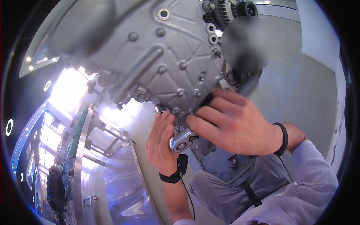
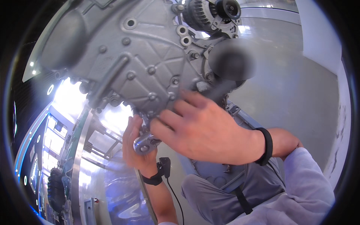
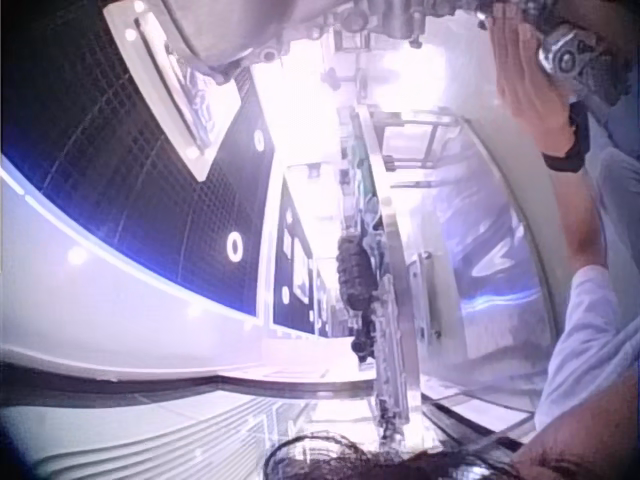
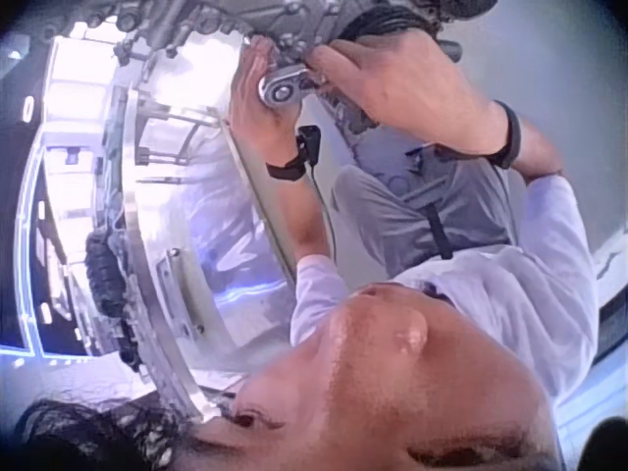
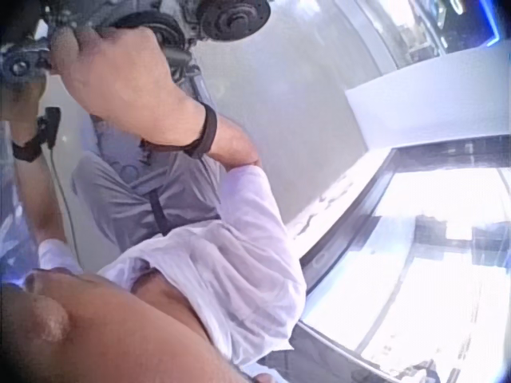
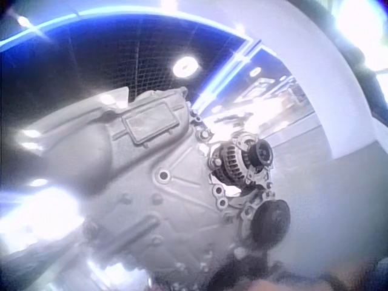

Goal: Use a socket wrench to remove bolts from an automotive engine assembly.

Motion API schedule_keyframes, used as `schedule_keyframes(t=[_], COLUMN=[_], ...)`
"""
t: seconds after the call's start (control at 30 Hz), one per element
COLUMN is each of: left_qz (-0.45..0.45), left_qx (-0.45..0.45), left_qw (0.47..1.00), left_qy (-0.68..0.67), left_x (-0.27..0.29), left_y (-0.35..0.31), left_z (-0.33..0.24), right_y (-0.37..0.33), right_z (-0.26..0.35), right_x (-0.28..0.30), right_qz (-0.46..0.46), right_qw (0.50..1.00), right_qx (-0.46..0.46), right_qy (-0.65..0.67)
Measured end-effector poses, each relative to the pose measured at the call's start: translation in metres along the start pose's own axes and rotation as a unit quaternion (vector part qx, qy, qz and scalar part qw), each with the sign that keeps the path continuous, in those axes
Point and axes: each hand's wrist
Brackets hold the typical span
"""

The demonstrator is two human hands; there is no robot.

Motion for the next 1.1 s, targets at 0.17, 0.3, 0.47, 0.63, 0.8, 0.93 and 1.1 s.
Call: schedule_keyframes(t=[0.17,0.3,0.47,0.63,0.8,0.93,1.1], left_qz=[-0.093,-0.029,-0.058,-0.168,-0.098,-0.089,-0.065], left_qx=[0.009,-0.019,0.003,0.059,0.020,0.013,0.019], left_qw=[0.991,0.993,0.994,0.970,0.989,0.992,0.990], left_qy=[-0.096,-0.111,-0.093,-0.164,-0.108,-0.093,-0.125], left_x=[-0.017,-0.009,-0.011,-0.021,-0.017,-0.013,-0.009], left_y=[-0.002,0.003,0.002,-0.009,-0.004,-0.002,-0.001], left_z=[-0.001,0.000,0.004,-0.005,-0.008,-0.010,-0.007], right_y=[-0.006,0.005,0.004,0.008,0.006,-0.005,-0.014], right_z=[0.018,-0.006,0.005,0.005,-0.003,0.010,0.020], right_x=[0.010,0.003,0.008,0.016,0.010,-0.001,-0.012], right_qz=[0.195,-0.043,0.061,0.167,0.114,0.078,0.042], right_qw=[0.973,0.998,0.997,0.984,0.993,0.995,0.990], right_qx=[-0.102,0.037,-0.031,-0.062,-0.034,-0.065,-0.135], right_qy=[0.069,-0.041,-0.046,-0.019,0.015,-0.012,-0.001])
Point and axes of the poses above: each hand's wrist, its own y-axis towards the middle knuckle, its own x-axis out of the back of the hand, z = x × y, and after that the axes turned 5 degrees about -z, right-handed
